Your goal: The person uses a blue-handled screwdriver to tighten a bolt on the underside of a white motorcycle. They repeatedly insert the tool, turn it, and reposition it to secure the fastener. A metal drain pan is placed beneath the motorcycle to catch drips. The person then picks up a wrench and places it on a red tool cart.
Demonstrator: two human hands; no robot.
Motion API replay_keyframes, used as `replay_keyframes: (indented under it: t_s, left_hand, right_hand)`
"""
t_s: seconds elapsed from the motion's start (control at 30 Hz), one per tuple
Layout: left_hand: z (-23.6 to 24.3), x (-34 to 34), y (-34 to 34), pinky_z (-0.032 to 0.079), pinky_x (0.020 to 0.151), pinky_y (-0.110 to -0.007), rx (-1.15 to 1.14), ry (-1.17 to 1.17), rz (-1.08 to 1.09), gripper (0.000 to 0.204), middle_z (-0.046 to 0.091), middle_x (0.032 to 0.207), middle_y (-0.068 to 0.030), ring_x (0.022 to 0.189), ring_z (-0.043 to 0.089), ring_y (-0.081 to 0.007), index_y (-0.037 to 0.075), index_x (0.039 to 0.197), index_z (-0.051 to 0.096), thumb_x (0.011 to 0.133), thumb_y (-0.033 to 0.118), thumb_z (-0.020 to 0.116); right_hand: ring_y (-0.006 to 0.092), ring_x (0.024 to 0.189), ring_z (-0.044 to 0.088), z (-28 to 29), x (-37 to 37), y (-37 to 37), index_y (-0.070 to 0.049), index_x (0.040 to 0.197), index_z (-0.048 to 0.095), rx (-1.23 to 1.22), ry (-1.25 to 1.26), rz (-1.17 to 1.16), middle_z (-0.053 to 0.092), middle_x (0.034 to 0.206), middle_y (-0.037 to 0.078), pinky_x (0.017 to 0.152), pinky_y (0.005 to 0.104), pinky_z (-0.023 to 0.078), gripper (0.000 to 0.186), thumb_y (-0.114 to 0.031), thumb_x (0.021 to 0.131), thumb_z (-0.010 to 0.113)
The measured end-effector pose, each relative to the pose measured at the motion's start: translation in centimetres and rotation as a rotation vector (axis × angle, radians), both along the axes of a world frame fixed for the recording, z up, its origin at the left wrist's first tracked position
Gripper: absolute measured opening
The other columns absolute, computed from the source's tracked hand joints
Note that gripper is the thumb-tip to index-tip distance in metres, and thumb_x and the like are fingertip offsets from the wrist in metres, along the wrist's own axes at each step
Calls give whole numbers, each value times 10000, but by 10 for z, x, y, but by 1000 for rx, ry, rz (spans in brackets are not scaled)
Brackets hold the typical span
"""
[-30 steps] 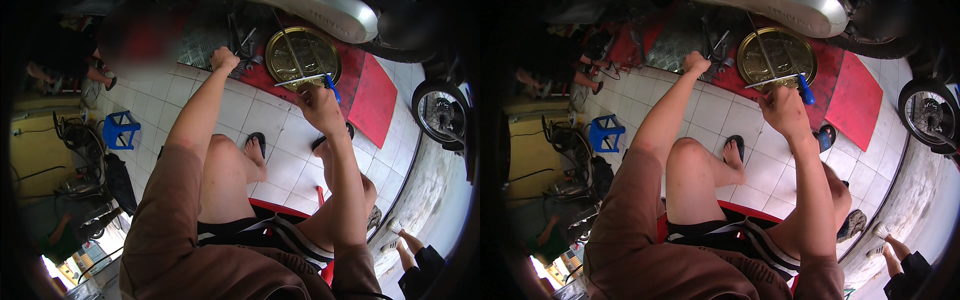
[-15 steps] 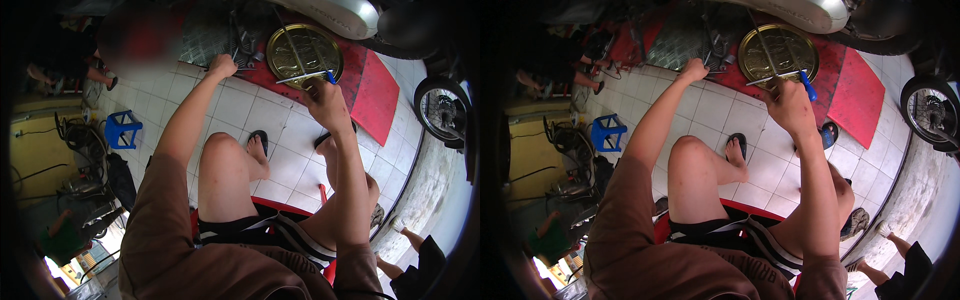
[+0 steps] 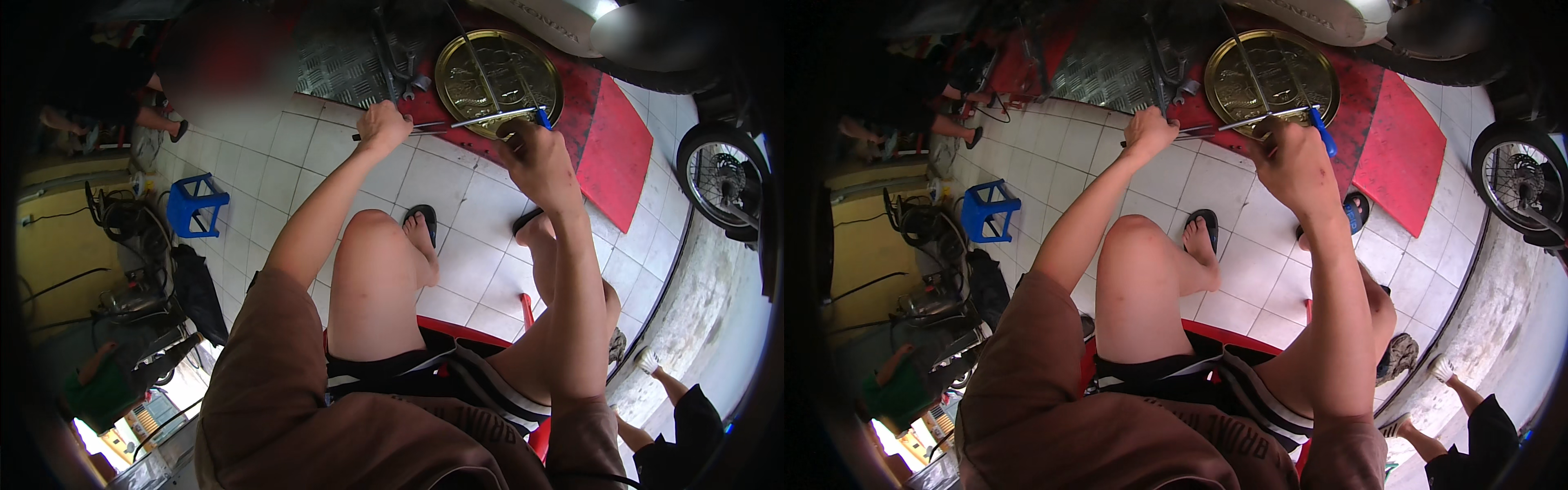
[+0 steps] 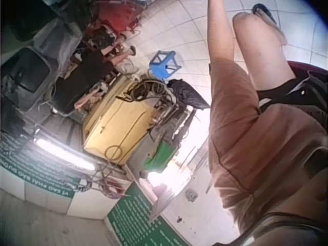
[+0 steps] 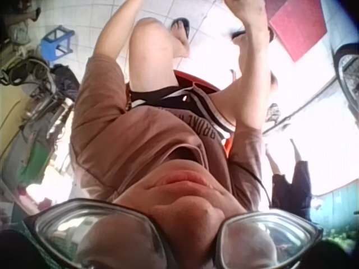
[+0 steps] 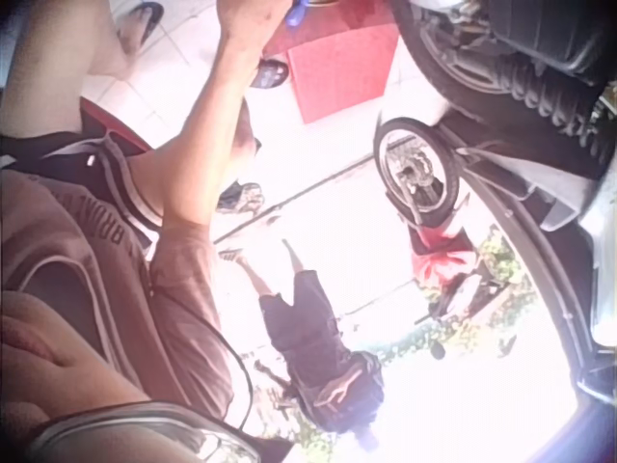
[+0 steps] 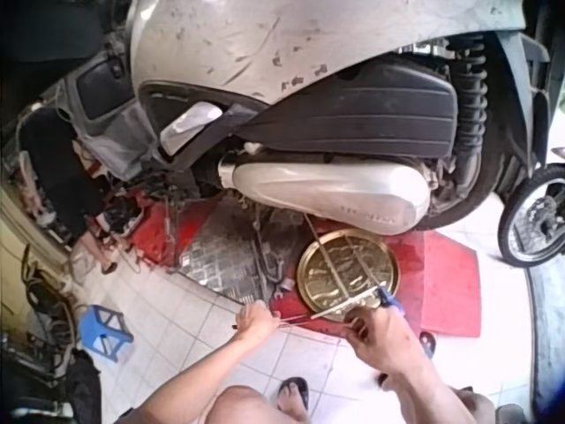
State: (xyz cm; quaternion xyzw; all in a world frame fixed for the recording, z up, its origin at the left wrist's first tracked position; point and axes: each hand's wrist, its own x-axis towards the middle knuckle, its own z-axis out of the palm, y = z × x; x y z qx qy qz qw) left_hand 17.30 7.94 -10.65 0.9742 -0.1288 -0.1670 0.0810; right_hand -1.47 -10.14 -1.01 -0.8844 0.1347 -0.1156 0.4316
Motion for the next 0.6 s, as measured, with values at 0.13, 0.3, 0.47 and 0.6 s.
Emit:
replay_keyframes:
  t_s: [0.13,0.3,0.47,0.6]
  left_hand:
    - [8,-23,19,510,761,-449,-53,-4,-21,347,672,863,-219,868,645,-390,0,807,677,791,346,653]
    - [41,-37,62,401,528,-326,-436,303,28,288,582,625,-41,529,519,-165,5,701,585,886,218,529]
    - [133,-91,74,343,495,-246,-712,470,68,229,485,579,16,519,428,-69,27,720,561,903,147,492]
    - [166,-141,32,456,579,-350,-591,268,-230,190,578,641,-99,569,569,-205,-39,768,584,845,130,543]
  right_hand:
    - [320,671,675,2,-3,1,45,861,650,16,9,-13,664,723,203,623,362,531,122,-40,773,646]
    - [313,677,671,2,-5,4,40,869,660,72,-5,14,662,723,196,640,366,518,143,-90,810,647]
    - [219,632,645,3,-5,17,29,828,682,629,408,44,662,658,119,643,337,515,523,-448,944,502]
    - [152,894,587,3,-10,68,-22,1023,604,1540,347,181,629,925,93,794,290,482,526,-513,963,425]
